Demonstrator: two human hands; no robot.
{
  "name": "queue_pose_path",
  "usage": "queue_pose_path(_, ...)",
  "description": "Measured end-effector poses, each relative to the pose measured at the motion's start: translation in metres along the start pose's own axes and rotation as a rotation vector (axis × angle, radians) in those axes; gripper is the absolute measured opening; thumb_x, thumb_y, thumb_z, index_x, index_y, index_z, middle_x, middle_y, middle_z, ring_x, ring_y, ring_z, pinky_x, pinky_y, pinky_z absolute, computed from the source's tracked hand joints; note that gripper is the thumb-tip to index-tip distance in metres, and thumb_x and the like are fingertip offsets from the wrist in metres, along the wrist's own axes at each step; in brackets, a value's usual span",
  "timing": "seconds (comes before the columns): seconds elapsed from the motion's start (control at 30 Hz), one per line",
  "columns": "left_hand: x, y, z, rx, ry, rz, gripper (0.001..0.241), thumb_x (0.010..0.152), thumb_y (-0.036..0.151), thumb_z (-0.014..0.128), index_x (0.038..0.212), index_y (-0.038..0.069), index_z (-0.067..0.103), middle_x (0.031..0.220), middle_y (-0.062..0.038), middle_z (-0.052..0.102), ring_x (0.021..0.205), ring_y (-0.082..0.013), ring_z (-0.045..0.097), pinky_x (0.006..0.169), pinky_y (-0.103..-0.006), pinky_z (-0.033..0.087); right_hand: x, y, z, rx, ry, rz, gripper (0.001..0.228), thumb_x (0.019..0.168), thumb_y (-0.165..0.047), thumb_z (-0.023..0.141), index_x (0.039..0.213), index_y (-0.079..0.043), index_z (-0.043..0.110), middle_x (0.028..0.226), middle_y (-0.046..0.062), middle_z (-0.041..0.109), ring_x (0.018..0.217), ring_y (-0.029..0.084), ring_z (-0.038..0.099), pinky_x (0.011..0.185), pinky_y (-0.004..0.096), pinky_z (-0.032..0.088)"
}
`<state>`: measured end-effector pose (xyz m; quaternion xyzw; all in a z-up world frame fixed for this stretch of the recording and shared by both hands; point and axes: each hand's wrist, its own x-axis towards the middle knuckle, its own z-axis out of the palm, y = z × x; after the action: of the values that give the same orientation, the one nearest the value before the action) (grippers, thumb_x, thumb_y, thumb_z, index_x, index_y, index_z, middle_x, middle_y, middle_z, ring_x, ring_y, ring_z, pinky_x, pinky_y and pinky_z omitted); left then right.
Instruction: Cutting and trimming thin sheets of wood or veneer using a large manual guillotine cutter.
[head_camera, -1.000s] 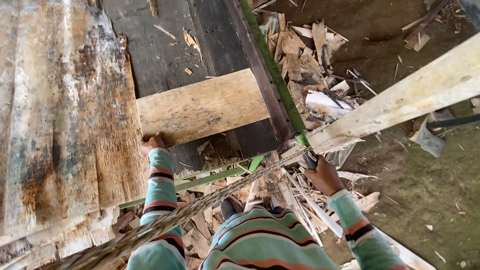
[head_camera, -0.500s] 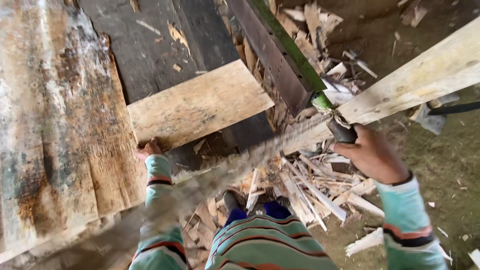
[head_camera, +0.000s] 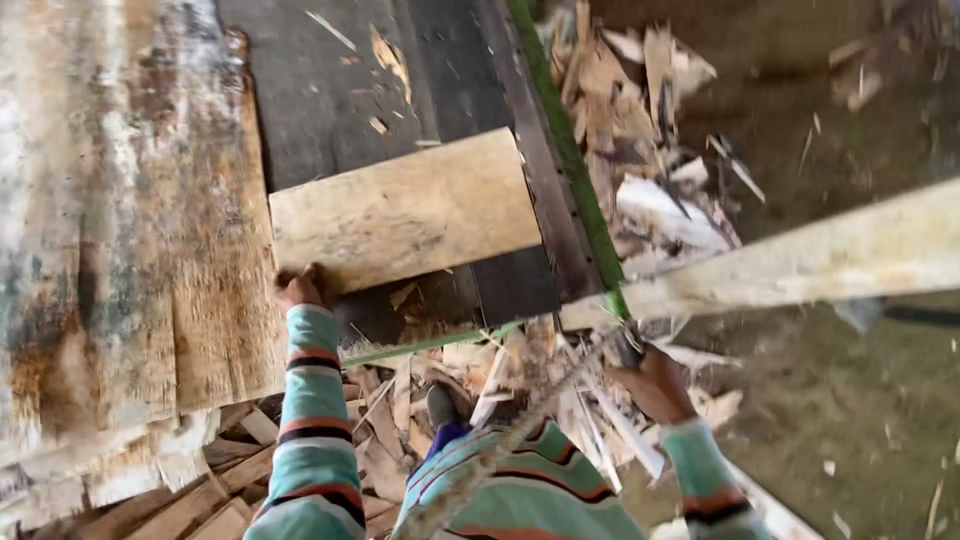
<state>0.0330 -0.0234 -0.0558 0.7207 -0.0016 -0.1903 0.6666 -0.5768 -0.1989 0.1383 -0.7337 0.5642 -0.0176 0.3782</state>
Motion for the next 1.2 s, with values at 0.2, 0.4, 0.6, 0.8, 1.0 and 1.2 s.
queue_pose_path(0.2, -0.036, 0.038, -0.034, -0.205, 0.197, -0.052, 0.046, 0.077, -0.004, 0.088, 0.112, 0.014, 0.064, 0.103, 0.001, 0.072, 0.087, -0.016, 0.07, 0.077, -0.0299, 0.062, -0.043, -0.056, -0.051, 0.19, -0.128, 0.072, 0.032, 0.079, -0.027, 0.08, 0.09, -0.001, 0.064, 0.06, 0.01, 0.057, 0.048, 0.021, 0.055, 0.045, 0.041, 0.045)
queue_pose_path(0.4, -0.083, 0.071, -0.088, -0.706, -0.056, -0.019, 0.064, 0.101, 0.036, 0.076, 0.144, -0.007, 0.056, 0.122, -0.019, 0.063, 0.093, -0.0257, 0.071, 0.082, -0.0408, 0.063, -0.048, -0.042, -0.051, 0.181, -0.068, -0.033, 0.031, 0.083, -0.029, 0.078, 0.085, 0.0, 0.066, 0.056, 0.009, 0.06, 0.046, 0.017, 0.06, 0.044, 0.036, 0.047)
queue_pose_path(0.6, -0.191, 0.096, -0.019, -0.655, 0.313, -0.422, 0.099, 0.092, 0.068, 0.062, 0.167, 0.018, 0.021, 0.157, -0.029, 0.042, 0.116, -0.0357, 0.035, 0.104, -0.0543, 0.051, -0.032, -0.029, -0.039, 0.144, -0.118, -0.059, 0.032, 0.085, -0.035, 0.074, 0.093, -0.004, 0.072, 0.059, 0.007, 0.062, 0.048, 0.018, 0.059, 0.046, 0.036, 0.048)
queue_pose_path(0.8, -0.151, -0.017, 0.015, -0.659, 0.532, -0.416, 0.106, 0.078, 0.015, 0.079, 0.16, 0.019, 0.012, 0.152, -0.017, 0.048, 0.119, -0.0311, 0.065, 0.098, -0.0416, 0.06, -0.041, -0.045, -0.044, 0.185, -0.146, 0.147, 0.039, 0.084, -0.036, 0.076, 0.096, -0.001, 0.066, 0.06, 0.008, 0.06, 0.047, 0.021, 0.062, 0.045, 0.039, 0.054)
queue_pose_path(1.0, -0.094, 0.102, -0.023, -0.757, 0.12, -0.016, 0.085, 0.085, -0.004, 0.071, 0.162, 0.005, 0.036, 0.092, -0.008, 0.068, 0.07, -0.0199, 0.064, 0.064, -0.0356, 0.061, -0.034, -0.041, -0.047, 0.266, -0.155, 0.199, 0.042, 0.084, -0.037, 0.077, 0.096, 0.001, 0.067, 0.061, 0.007, 0.059, 0.047, 0.02, 0.061, 0.045, 0.037, 0.05)
queue_pose_path(1.2, -0.103, 0.14, 0.019, -0.217, -0.063, 0.352, 0.097, 0.09, 0.01, 0.084, 0.159, 0.008, 0.015, 0.161, -0.024, 0.024, 0.144, -0.0318, 0.035, 0.117, -0.0471, 0.042, -0.028, 0.008, -0.038, 0.177, -0.117, -0.06, 0.044, 0.085, -0.04, 0.078, 0.095, 0.002, 0.069, 0.066, 0.009, 0.063, 0.057, 0.019, 0.057, 0.053, 0.034, 0.049)
